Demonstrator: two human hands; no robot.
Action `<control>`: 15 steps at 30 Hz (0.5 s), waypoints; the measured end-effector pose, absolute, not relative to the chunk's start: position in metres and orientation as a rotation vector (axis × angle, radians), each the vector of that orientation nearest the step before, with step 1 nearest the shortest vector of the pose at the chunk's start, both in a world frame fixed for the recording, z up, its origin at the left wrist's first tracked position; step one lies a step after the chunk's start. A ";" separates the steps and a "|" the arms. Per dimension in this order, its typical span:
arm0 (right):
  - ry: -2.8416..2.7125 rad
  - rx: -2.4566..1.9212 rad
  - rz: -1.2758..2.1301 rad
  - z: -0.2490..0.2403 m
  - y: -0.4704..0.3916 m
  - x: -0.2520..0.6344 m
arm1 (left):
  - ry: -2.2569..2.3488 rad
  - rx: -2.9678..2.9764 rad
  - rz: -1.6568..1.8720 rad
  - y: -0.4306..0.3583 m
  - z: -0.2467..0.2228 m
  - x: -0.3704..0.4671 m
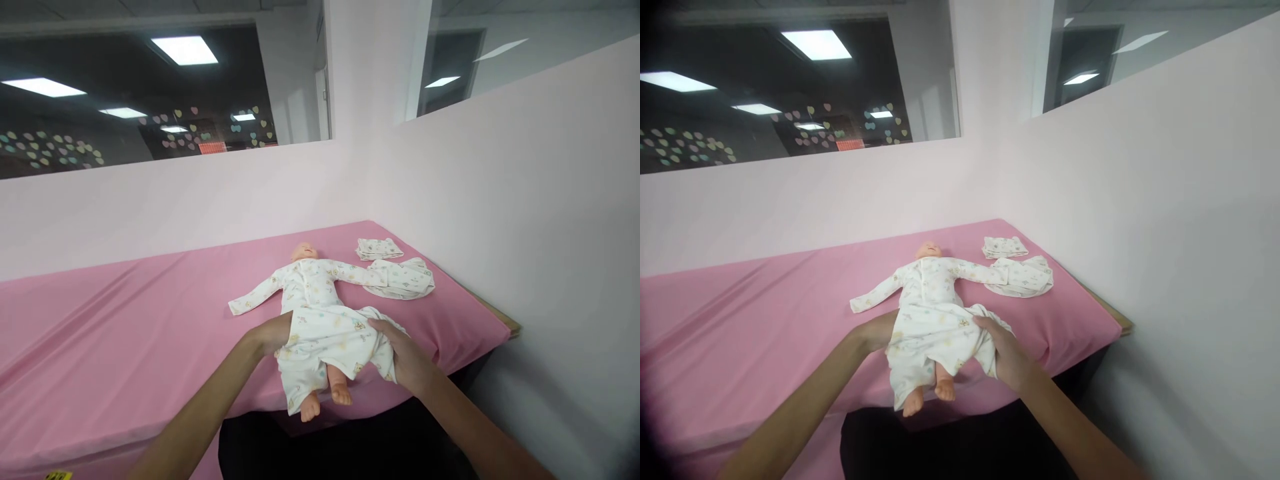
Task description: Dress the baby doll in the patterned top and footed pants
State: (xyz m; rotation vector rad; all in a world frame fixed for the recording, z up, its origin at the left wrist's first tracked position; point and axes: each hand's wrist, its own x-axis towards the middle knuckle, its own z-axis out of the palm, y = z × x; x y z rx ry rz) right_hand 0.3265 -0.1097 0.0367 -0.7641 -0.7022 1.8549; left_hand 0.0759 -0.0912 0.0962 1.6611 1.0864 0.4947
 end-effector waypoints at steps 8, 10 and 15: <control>-0.664 -0.650 1.995 0.042 -0.125 0.280 | 0.975 1.317 0.639 -0.111 0.094 0.075; -0.662 -0.636 2.046 0.046 -0.126 0.267 | 0.936 1.350 0.593 -0.113 0.095 0.080; -0.587 -0.672 2.160 0.058 -0.127 0.238 | 0.856 1.434 0.492 -0.110 0.098 0.080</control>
